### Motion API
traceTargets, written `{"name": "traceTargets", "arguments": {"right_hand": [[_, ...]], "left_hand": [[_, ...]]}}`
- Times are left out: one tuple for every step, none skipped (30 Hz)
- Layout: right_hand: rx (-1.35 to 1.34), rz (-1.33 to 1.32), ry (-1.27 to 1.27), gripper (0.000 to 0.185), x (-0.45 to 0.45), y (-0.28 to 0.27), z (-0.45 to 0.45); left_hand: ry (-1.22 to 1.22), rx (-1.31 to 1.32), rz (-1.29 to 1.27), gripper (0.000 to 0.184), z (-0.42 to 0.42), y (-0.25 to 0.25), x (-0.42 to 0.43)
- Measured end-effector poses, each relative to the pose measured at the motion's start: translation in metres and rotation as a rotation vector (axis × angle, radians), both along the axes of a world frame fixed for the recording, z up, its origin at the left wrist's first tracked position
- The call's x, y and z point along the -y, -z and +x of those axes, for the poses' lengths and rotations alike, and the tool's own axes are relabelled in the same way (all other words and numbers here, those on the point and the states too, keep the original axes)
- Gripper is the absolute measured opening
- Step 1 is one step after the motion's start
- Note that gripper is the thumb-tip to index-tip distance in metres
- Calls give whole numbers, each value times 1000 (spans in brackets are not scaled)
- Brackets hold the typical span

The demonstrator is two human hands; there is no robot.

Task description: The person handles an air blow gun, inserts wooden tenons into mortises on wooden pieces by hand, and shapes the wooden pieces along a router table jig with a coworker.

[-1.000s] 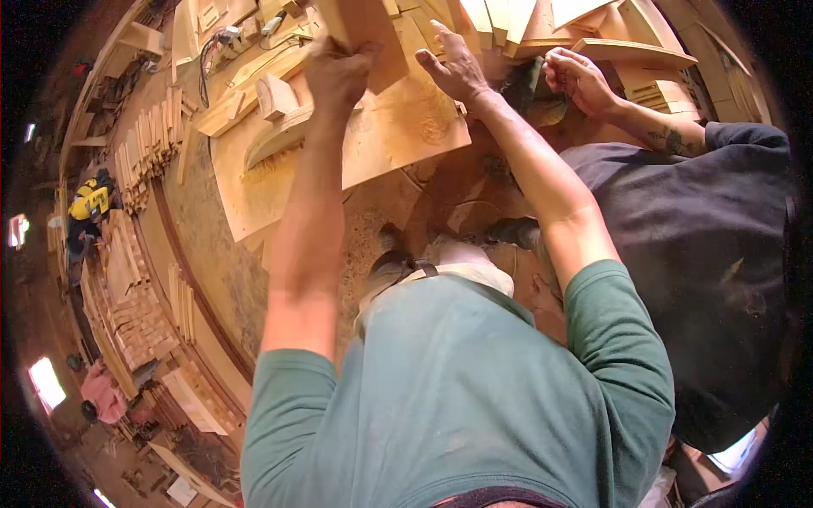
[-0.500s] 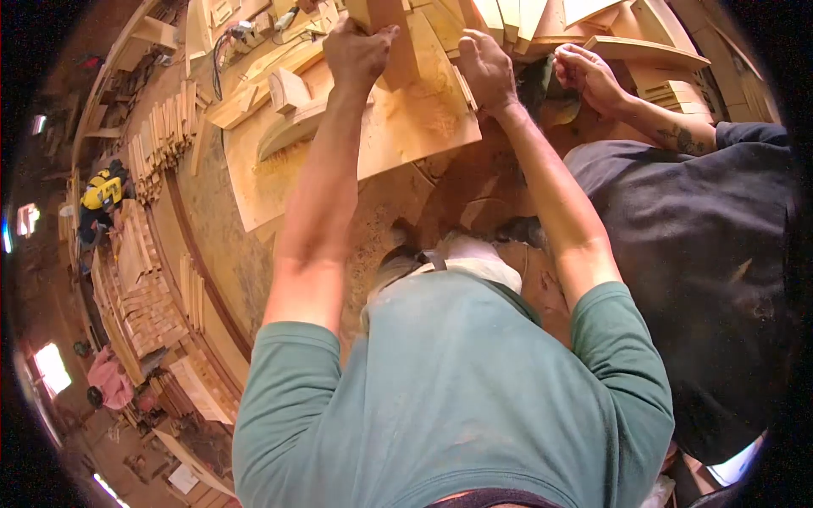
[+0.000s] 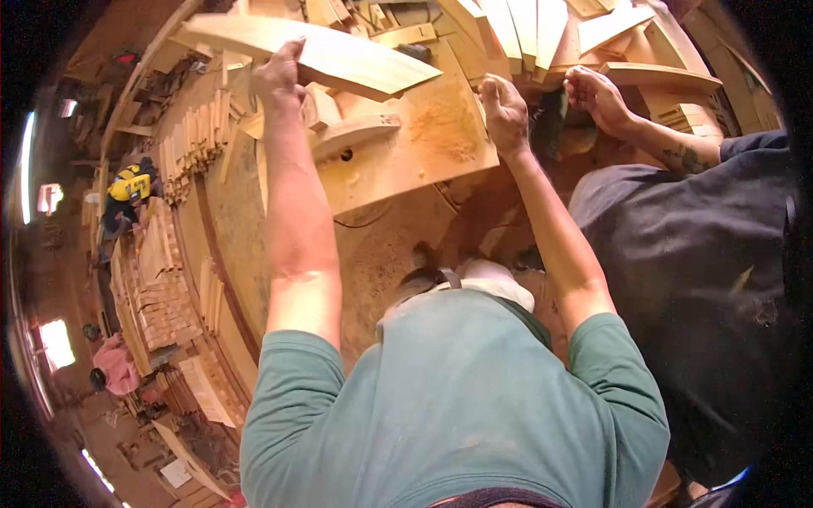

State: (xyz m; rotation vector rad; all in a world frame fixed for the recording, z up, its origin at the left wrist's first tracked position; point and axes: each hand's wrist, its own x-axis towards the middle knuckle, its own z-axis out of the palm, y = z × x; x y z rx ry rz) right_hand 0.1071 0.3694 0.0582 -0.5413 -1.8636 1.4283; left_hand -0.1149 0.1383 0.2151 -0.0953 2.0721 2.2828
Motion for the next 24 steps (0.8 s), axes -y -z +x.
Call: {"name": "traceTargets", "arguments": {"right_hand": [[-6,-25,-22,66,5,-1,1],[-67,-88,-66,63,13,-8,0],[-127,-150,-112,62,22,-17,-2],[-185,-214,-160,60,32,-29,-3],[-136,-98,-154,53,41,-40,-2],[-88,19,-142,45,48,-56,0],[-38,135,-126,39,56,-71,2],[-96,274,-86,42,65,-85,3],[-154,253,-149,44,75,-90,-1],[-201,311,-147,46,85,-97,-5],[-248,370,-145,47,94,-105,-9],[-285,379,-114,50,102,-111,-15],[-277,372,-93,50,107,-113,-20],[-269,366,-71,50,110,-115,-26],[-260,362,-47,50,111,-116,-31],[-239,328,-47,47,111,-112,-36],[-238,298,-53,47,109,-108,-38],[-239,271,-57,47,106,-106,-40],[-239,244,-60,48,102,-105,-41],[-224,243,-51,47,100,-102,-38],[-212,242,-40,46,100,-105,-33],[-211,247,-26,45,98,-109,-31],[-211,275,-14,41,98,-111,-27],[-131,129,-28,39,99,-113,-24]], "left_hand": [[167,49,267,29,-42,21,17],[203,115,310,27,-85,41,39],[239,179,353,25,-111,50,56],[246,189,375,27,-109,45,61],[252,201,397,28,-104,43,65],[262,213,418,30,-99,37,67],[254,226,404,32,-90,29,68],[244,243,393,34,-81,22,68],[235,265,380,36,-74,18,68],[217,238,351,41,-71,19,68],[226,238,352,41,-70,19,67],[235,236,353,42,-70,20,66],[242,233,353,42,-70,19,68],[229,220,339,42,-70,20,69],[219,206,327,42,-63,18,67],[210,194,317,42,-56,15,64],[236,200,337,42,-54,15,64],[265,205,360,42,-52,15,64],[293,210,383,42,-52,14,64],[271,230,370,40,-50,17,64],[248,251,358,39,-42,14,63],[224,190,332,38,-24,9,55],[201,124,308,38,-17,2,46],[258,105,371,38,-18,6,44]]}}
